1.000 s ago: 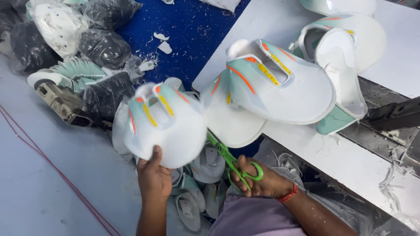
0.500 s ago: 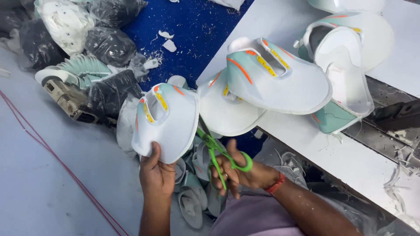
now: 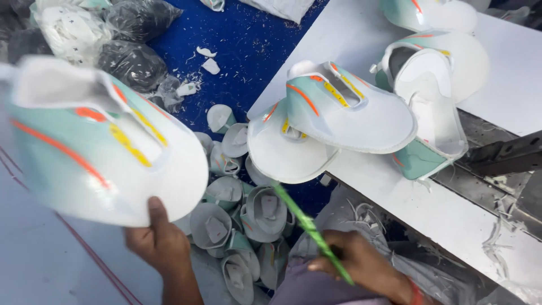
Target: The person uses green-handled scissors to trim excess material from the edges of white and teal shoe parts. They handle the parts one at a time, cutting along the seams and edges, and place the finished items on a white surface.
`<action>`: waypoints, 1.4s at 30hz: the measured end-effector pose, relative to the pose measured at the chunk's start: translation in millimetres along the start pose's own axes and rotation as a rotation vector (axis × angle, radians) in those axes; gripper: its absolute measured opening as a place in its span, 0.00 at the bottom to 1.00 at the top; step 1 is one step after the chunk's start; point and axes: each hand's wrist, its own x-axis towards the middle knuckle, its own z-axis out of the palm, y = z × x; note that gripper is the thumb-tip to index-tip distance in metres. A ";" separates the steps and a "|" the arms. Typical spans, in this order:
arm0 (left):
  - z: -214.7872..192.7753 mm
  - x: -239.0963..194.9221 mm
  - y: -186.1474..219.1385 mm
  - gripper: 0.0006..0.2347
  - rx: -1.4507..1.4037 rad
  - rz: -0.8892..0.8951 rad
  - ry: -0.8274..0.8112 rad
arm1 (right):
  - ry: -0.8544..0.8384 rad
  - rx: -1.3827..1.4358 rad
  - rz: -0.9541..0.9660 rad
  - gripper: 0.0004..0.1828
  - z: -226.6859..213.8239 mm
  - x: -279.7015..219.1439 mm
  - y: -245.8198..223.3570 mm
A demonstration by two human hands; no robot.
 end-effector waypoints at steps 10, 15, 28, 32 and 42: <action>84.4 -59.0 38.8 0.10 -0.030 0.441 -1.013 | 0.920 -0.389 0.133 0.12 -44.0 -59.5 2.9; 144.9 -45.3 48.3 0.13 -0.502 -0.480 -0.979 | 0.956 0.261 0.025 0.18 -46.3 -72.5 106.5; 184.3 -98.4 24.5 0.30 -0.709 -0.714 -1.598 | 0.850 0.767 -0.349 0.39 -72.4 -118.6 82.8; 195.0 -102.8 34.9 0.27 -0.654 -0.734 -1.424 | 1.053 0.526 -0.108 0.30 -69.1 -119.7 87.7; 216.7 -95.6 34.2 0.19 -0.650 -0.690 -1.265 | 0.360 0.379 -0.355 0.46 -44.4 -157.1 84.0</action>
